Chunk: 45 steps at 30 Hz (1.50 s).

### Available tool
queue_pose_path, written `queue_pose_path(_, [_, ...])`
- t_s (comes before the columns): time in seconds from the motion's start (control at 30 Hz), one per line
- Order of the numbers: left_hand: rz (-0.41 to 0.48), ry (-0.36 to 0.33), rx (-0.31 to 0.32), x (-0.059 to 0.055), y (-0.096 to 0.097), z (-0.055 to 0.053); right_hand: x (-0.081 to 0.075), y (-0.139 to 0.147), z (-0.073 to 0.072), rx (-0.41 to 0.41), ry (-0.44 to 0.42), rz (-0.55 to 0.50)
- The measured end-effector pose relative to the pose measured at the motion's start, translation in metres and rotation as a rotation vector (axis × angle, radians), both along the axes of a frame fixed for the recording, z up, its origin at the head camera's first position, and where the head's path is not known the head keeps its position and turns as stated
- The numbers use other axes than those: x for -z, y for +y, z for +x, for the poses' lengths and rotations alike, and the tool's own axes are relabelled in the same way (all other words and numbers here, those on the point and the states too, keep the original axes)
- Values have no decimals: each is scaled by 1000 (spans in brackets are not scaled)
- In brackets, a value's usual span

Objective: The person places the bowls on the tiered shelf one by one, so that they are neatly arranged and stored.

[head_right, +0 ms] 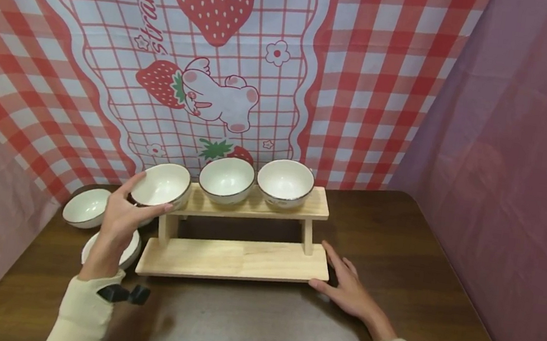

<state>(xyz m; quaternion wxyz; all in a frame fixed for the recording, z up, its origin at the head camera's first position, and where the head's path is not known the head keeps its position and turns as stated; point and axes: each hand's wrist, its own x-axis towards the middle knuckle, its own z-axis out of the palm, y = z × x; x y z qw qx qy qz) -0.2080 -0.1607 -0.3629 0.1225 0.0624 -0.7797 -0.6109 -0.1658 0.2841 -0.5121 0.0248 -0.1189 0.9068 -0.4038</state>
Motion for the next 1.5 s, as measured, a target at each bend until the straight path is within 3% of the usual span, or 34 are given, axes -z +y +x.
queue_pose_path(0.53, [9, -35, -3, 4, 4, -10, 1, 0, -1, -3, 9, -3])
queue_pose_path(0.9, [-3, -27, 27, 5, 2, -13, 2, 0, 0, -7, 6, -14])
queue_pose_path(1.33, [26, -19, 105, 6, -1, -14, 0, 0, 0, 2, 2, -1])
queue_pose_path(1.5, [-4, -14, 105, 7, -1, -13, 0, 0, 0, 5, -5, 2])
